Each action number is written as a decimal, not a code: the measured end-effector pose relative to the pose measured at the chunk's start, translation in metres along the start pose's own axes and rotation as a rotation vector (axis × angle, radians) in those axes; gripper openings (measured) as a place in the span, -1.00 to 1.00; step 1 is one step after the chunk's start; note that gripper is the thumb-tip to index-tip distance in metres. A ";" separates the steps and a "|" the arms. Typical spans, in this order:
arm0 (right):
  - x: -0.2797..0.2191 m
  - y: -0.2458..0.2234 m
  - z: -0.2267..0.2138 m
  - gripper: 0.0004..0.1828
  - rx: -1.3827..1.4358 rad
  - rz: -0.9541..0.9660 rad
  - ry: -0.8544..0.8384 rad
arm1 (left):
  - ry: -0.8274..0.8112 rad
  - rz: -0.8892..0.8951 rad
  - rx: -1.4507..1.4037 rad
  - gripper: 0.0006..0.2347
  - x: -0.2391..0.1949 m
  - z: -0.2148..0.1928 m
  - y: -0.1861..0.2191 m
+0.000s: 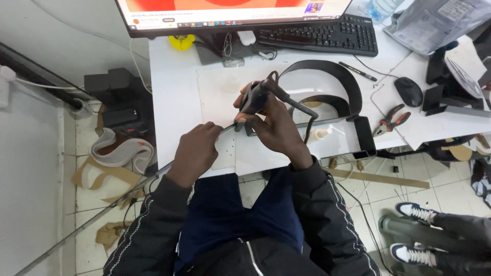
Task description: Using a heat gun to soften plastic strips and manually bending them into shapes for sign letters according to a template.
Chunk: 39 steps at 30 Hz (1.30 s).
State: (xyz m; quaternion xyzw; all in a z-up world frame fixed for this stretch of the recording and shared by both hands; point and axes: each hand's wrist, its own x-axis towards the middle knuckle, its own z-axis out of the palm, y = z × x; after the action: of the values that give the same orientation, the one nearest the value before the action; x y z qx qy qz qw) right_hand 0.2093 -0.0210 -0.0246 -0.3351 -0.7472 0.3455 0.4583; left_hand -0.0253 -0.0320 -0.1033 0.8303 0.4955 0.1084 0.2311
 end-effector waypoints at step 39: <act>0.003 0.003 -0.004 -0.58 -0.003 -0.054 -0.006 | -0.044 0.023 0.051 -0.61 0.007 0.002 -0.007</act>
State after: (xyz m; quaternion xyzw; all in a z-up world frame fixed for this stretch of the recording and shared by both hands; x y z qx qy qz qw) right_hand 0.2122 -0.0157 -0.0247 -0.3144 -0.7580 0.3327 0.4647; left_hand -0.0261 -0.0233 -0.1083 0.8436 0.4834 0.0801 0.2197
